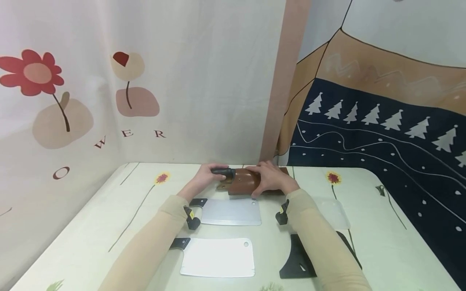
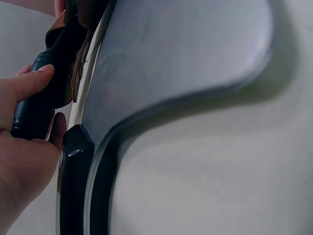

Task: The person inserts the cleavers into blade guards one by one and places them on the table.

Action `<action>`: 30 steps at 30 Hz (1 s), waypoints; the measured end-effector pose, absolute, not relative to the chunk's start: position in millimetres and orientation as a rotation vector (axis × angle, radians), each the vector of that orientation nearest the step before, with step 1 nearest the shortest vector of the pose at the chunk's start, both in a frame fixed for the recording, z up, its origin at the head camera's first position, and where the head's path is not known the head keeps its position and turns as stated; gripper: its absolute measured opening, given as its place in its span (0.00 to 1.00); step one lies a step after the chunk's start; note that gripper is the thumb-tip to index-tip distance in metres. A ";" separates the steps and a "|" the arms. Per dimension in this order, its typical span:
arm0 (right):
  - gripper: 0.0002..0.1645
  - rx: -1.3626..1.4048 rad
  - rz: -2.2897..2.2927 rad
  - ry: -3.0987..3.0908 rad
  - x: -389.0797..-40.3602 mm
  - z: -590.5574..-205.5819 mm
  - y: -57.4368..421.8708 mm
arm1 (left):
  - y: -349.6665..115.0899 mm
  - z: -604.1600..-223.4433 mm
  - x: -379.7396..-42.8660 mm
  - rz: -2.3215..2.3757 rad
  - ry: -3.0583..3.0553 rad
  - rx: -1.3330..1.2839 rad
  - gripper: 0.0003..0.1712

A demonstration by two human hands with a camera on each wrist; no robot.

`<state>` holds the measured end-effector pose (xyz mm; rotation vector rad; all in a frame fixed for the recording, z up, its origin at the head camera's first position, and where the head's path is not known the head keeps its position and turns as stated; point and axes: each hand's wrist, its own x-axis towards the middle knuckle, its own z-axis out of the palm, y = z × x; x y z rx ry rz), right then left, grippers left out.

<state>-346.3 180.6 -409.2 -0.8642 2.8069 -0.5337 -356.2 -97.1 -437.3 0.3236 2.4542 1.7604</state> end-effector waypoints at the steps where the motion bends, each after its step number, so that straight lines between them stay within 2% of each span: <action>1: 0.64 -0.862 -0.533 2.809 -346.8 -408.8 180.1 | -96.8 -437.3 -356.4 1.756 2.456 0.326 0.25; 25: 0.62 -0.793 -0.468 2.855 -358.3 -414.2 174.8 | -94.6 -437.7 -367.3 1.657 2.618 0.328 0.28; 30: 0.62 -0.755 -0.464 2.859 -358.1 -415.4 174.0 | -96.2 -436.2 -369.9 1.619 2.593 0.311 0.32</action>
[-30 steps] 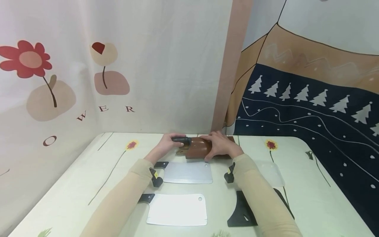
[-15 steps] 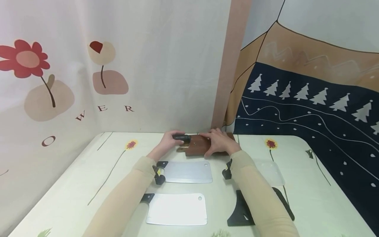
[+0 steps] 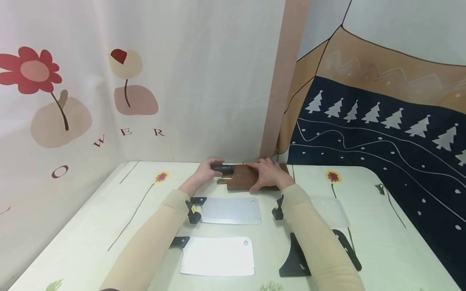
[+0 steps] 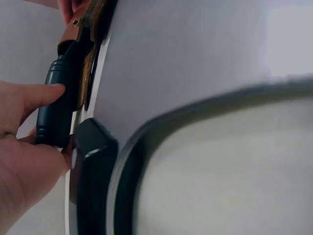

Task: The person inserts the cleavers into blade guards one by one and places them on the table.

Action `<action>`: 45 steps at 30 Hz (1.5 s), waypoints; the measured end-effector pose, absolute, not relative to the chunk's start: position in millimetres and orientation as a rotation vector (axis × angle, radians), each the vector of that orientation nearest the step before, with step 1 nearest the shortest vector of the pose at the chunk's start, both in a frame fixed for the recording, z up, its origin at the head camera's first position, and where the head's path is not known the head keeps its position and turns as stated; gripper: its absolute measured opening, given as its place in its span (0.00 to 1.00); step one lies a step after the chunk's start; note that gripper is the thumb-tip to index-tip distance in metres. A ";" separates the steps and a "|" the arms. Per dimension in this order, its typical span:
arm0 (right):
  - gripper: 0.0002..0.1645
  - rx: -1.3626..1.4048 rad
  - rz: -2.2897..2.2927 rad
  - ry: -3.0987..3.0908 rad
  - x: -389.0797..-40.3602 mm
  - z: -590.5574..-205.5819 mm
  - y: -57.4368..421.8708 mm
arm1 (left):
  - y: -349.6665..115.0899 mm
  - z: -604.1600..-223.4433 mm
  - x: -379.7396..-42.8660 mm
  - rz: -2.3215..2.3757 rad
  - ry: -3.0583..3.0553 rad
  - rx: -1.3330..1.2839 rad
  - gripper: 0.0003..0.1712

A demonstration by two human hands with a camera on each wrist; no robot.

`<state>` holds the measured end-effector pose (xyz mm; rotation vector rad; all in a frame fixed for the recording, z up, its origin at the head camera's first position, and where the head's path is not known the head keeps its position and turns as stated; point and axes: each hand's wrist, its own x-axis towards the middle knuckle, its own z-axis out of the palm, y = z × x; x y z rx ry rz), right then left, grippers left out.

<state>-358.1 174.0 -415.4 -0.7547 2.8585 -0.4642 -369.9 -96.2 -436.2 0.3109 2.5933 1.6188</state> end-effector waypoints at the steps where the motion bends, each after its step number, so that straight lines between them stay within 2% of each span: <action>1: 0.62 -0.742 -0.460 2.861 -357.6 -415.4 174.6 | -95.6 -435.9 -370.3 1.609 2.584 0.312 0.33; 11: 0.65 -0.723 -0.447 2.835 -353.7 -411.1 180.8 | -112.1 -431.1 -361.6 1.491 2.646 0.397 0.36; 19: 0.62 -0.720 -0.611 2.864 -345.5 -402.4 199.7 | -140.3 -416.0 -333.0 1.435 2.681 0.436 0.35; 27: 0.58 -0.786 -0.666 2.861 -322.1 -397.7 219.5 | -168.8 -408.9 -309.2 1.418 2.667 0.481 0.35; 37: 0.60 -0.676 -0.818 2.797 -291.4 -400.5 256.6 | -195.9 -392.2 -279.0 1.531 2.606 0.508 0.37; 45: 0.63 -0.649 -0.691 2.849 -272.2 -407.2 294.1 | -221.5 -403.0 -269.5 1.390 2.713 0.496 0.36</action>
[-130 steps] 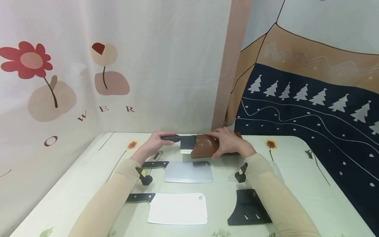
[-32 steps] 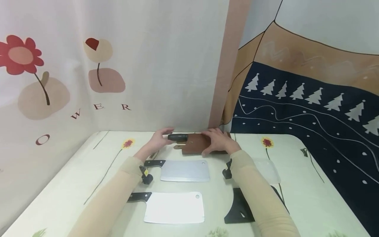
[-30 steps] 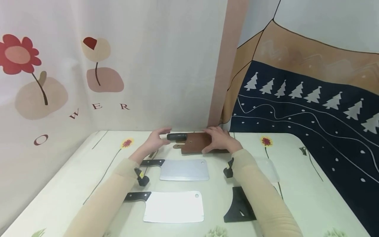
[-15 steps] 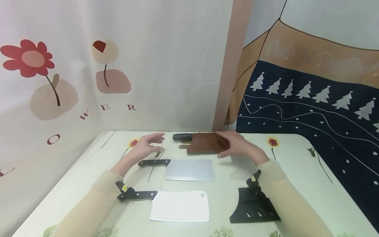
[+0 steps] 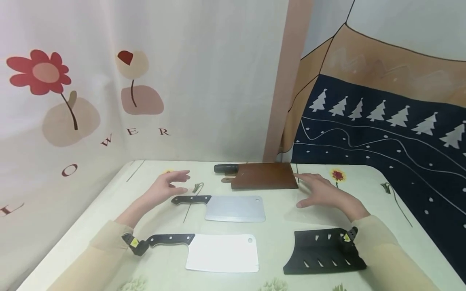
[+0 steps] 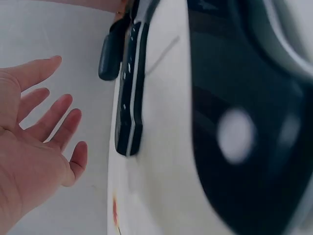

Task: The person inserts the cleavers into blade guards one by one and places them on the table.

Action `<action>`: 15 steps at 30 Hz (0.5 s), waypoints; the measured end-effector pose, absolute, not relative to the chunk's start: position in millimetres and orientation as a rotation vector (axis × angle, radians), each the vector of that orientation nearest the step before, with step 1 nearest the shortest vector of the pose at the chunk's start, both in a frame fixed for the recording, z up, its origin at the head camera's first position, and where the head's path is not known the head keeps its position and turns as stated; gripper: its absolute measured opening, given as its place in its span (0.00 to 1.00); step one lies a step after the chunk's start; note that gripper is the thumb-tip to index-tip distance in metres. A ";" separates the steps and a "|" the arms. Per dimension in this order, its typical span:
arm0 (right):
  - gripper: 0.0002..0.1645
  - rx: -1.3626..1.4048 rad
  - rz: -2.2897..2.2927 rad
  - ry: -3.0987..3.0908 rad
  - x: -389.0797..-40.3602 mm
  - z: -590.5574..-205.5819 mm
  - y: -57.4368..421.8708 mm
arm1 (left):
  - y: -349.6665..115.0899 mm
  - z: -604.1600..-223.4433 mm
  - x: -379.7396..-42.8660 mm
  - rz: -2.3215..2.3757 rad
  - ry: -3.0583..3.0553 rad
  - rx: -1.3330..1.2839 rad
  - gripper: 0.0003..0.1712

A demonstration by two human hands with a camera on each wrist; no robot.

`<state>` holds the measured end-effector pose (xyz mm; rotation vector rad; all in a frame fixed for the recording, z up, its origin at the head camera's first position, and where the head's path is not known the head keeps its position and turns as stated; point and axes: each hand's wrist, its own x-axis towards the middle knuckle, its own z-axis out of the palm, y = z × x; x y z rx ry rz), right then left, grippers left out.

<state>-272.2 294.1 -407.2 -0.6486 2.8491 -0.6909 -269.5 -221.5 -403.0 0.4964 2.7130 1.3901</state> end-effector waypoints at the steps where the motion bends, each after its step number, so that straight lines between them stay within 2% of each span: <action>1: 0.63 -0.657 -0.688 2.857 -270.4 -408.2 299.0 | -224.5 -404.1 -269.2 1.378 2.723 0.488 0.35; 15: 0.64 -0.653 -0.672 2.887 -249.7 -420.2 342.7 | -239.3 -417.7 -265.8 1.320 2.709 0.519 0.36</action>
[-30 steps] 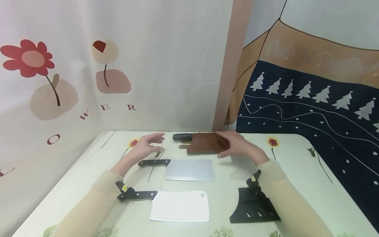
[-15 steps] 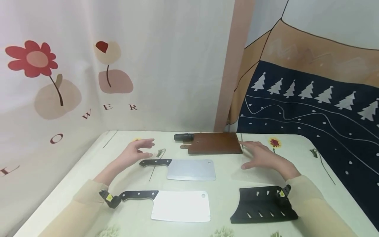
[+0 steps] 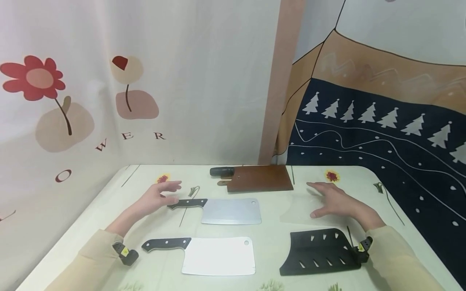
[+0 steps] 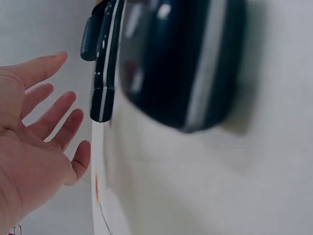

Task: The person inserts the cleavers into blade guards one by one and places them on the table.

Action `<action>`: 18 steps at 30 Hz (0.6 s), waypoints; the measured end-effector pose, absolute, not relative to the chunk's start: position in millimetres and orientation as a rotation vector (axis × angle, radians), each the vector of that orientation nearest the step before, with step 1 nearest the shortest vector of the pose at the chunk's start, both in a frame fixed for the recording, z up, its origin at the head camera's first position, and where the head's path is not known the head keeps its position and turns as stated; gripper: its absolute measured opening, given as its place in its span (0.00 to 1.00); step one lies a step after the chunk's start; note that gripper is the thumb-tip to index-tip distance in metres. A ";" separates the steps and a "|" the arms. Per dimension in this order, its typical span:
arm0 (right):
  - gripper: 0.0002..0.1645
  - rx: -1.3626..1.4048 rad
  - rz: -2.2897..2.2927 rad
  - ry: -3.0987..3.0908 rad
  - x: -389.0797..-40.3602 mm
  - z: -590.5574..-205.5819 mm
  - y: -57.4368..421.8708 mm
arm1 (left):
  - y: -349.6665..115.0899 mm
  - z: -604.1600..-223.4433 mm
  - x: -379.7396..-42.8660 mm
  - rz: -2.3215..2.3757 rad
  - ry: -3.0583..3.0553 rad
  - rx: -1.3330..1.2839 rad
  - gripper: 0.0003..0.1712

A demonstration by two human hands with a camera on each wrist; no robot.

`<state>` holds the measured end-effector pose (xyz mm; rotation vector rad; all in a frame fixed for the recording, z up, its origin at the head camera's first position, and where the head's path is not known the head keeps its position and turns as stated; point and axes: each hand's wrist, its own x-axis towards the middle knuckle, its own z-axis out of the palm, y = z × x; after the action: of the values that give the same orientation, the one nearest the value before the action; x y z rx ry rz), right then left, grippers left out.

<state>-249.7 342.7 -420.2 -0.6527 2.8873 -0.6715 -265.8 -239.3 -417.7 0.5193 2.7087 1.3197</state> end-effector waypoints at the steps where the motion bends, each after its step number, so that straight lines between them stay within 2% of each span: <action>1: 0.64 -0.640 -0.672 2.880 -249.0 -421.0 344.1 | -239.4 -419.4 -266.1 1.315 2.709 0.520 0.36; 9: 0.62 -0.656 -0.689 2.842 -242.9 -422.7 350.3 | -235.5 -431.7 -266.9 1.283 2.665 0.476 0.35; 18: 0.59 -0.730 -0.660 2.845 -237.8 -423.8 353.3 | -230.5 -436.0 -268.1 1.264 2.655 0.547 0.34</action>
<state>-237.8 353.3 -423.8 -0.7296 2.8445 -0.6597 -268.1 -230.5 -436.0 0.5473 2.6554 1.2644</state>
